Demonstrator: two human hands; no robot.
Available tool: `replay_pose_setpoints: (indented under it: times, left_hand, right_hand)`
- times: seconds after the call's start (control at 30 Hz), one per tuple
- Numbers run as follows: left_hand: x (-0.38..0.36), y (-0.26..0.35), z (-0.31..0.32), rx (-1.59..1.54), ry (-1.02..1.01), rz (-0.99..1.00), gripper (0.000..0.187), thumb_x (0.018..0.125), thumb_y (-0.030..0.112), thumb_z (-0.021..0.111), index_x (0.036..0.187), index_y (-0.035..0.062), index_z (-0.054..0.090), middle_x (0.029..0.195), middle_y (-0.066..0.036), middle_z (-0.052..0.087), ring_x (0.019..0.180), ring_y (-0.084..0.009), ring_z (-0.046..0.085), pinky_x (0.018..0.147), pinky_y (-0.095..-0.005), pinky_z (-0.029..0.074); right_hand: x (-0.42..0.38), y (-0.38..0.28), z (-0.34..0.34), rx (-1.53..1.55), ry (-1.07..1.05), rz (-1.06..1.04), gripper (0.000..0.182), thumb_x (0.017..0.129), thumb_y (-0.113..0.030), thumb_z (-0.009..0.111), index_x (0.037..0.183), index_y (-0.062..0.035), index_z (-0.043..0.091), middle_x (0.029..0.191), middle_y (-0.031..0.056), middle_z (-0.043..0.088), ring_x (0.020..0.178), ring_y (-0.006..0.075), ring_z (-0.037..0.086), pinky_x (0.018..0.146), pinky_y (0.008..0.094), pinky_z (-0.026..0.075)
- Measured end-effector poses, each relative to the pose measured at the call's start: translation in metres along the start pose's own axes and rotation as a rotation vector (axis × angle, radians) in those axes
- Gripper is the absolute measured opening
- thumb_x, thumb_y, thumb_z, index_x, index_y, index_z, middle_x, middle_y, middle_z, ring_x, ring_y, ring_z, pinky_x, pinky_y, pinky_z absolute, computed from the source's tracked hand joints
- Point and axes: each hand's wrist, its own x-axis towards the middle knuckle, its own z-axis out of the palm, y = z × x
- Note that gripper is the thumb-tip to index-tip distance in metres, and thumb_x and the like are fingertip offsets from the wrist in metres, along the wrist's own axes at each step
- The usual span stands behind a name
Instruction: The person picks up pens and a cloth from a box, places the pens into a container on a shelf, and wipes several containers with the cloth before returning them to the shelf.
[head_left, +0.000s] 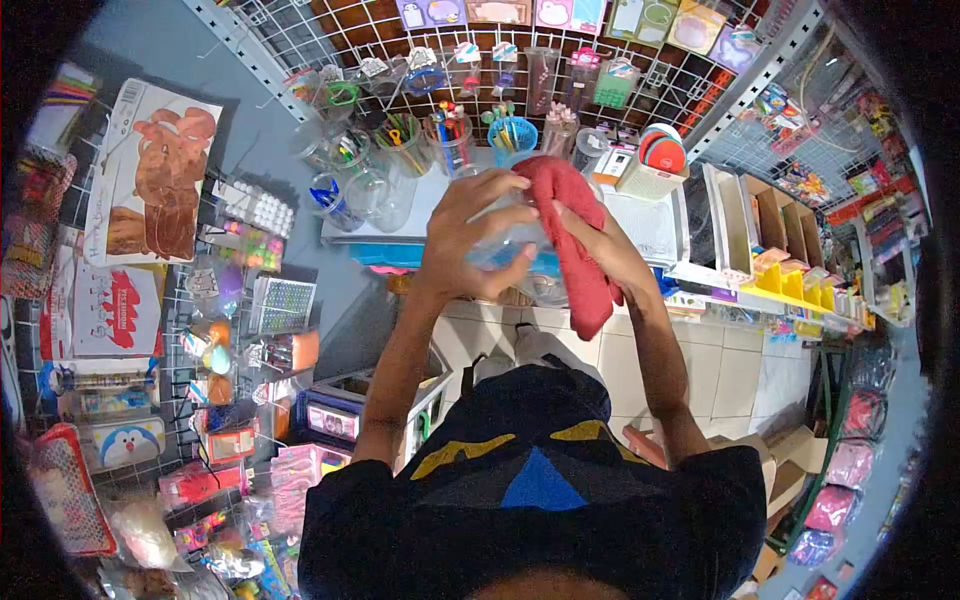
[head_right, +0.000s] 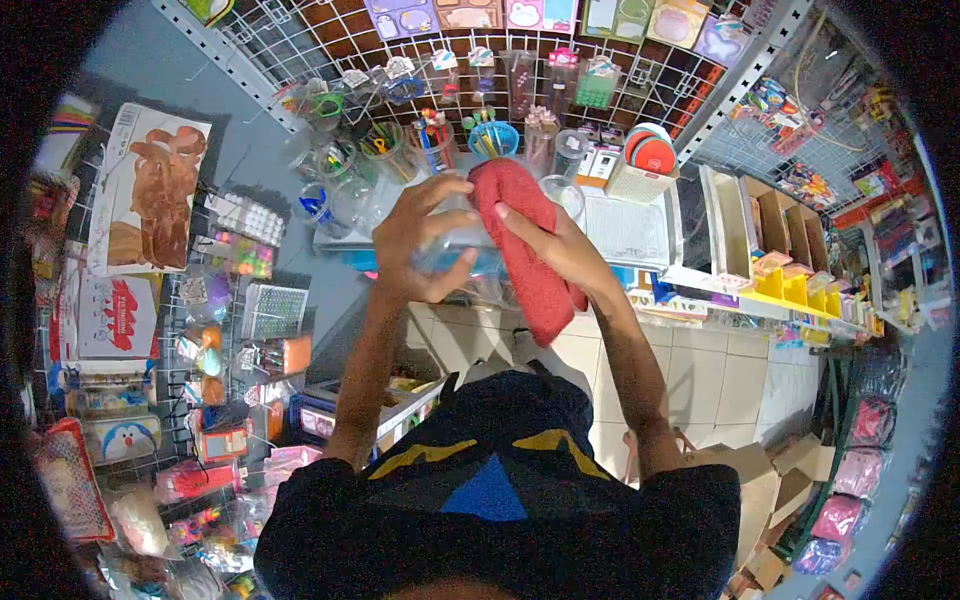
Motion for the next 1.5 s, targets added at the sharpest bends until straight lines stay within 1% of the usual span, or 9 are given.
replay_pose_setpoints:
  times: [0.17,0.5,0.63,0.73,0.97,1.17,1.27,1.4,1.5]
  left_hand:
    - [-0.030,-0.014,0.011,-0.340,0.203,-0.205,0.033,0.068,0.010,0.070,0.100,0.0041,0.064,0.110,-0.017,0.063,0.101,-0.0288,0.061,0.091,-0.0421,0.045]
    - [-0.064,0.008,0.055,-1.182,1.007,-1.093,0.038,0.087,0.030,0.055,0.115,0.0047,0.051,0.118,-0.013,0.056,0.108,-0.0275,0.055,0.089,-0.0485,0.048]
    - [-0.057,0.014,0.070,-1.506,1.103,-0.983,0.047,0.086,0.031,0.057,0.124,0.0064,0.044,0.126,-0.012,0.048,0.112,-0.0271,0.052,0.091,-0.0502,0.047]
    - [-0.047,0.040,0.077,-0.606,0.775,-0.828,0.071,0.083,0.025,0.064,0.139,0.0108,0.023,0.129,-0.017,0.043,0.123,-0.0317,0.042,0.099,-0.0515,0.041]
    - [-0.029,0.033,0.073,-0.213,0.796,-0.514,0.045,0.087,0.015,0.058,0.125,0.0033,0.038,0.120,-0.012,0.044,0.110,-0.0235,0.046,0.090,-0.0371,0.046]
    - [-0.040,0.006,0.068,-0.162,0.993,-0.782,0.026,0.091,0.010,0.051,0.115,0.0027,0.043,0.111,-0.008,0.045,0.102,-0.0194,0.046,0.084,-0.0334,0.047]
    - [-0.061,-0.014,0.064,-0.232,0.814,-0.825,0.037,0.086,0.017,0.060,0.117,0.0016,0.046,0.112,-0.013,0.050,0.105,-0.0274,0.051,0.085,-0.0371,0.047]
    - [-0.058,0.013,0.024,0.182,0.041,-0.607,0.081,0.063,0.028,0.081,0.129,-0.0005,0.043,0.126,-0.023,0.051,0.119,-0.0367,0.049,0.097,-0.0414,0.041]
    - [-0.054,0.018,0.026,0.135,0.020,-0.586,0.092,0.059,0.024,0.084,0.133,-0.0007,0.035,0.123,-0.026,0.052,0.114,-0.0403,0.052,0.095,-0.0424,0.042]
  right_hand:
    - [0.012,0.023,-0.017,0.287,-0.108,0.255,0.048,0.086,-0.033,0.067,0.122,-0.0030,0.056,0.100,0.0032,0.064,0.089,0.0109,0.060,0.080,0.0251,0.047]
    - [0.016,0.051,0.014,0.790,0.312,0.012,0.043,0.089,-0.025,0.063,0.123,-0.0014,0.052,0.110,0.0085,0.059,0.101,0.0183,0.057,0.089,0.0312,0.044]
    - [0.009,0.076,0.050,0.712,0.523,-0.201,0.042,0.089,-0.023,0.062,0.123,-0.0005,0.051,0.113,0.0101,0.058,0.104,0.0208,0.055,0.091,0.0331,0.043]
    - [-0.003,0.095,0.074,0.568,0.535,-0.308,0.041,0.090,-0.022,0.062,0.123,0.0002,0.050,0.114,0.0112,0.056,0.106,0.0228,0.054,0.093,0.0344,0.042]
    - [0.008,0.087,0.080,-0.126,0.537,-0.539,0.048,0.085,-0.016,0.066,0.124,0.0031,0.046,0.116,0.0153,0.054,0.109,0.0278,0.053,0.095,0.0370,0.041]
    - [0.038,0.015,0.045,-0.233,0.697,-0.637,0.044,0.078,-0.022,0.076,0.109,0.0024,0.059,0.101,0.0142,0.063,0.093,0.0228,0.061,0.083,0.0337,0.047]
    - [0.043,0.011,0.025,-0.102,0.628,-0.503,0.036,0.074,-0.029,0.078,0.090,0.0019,0.067,0.079,0.0111,0.068,0.071,0.0209,0.066,0.068,0.0333,0.051]
    - [0.040,-0.008,0.017,-0.357,0.628,-0.481,0.034,0.075,-0.034,0.076,0.077,-0.0010,0.070,0.066,0.0122,0.067,0.058,0.0238,0.066,0.058,0.0334,0.051]
    - [0.025,-0.025,0.029,-0.622,0.554,-0.553,0.035,0.077,-0.040,0.072,0.078,-0.0051,0.070,0.066,0.0150,0.066,0.058,0.0291,0.066,0.055,0.0341,0.050]
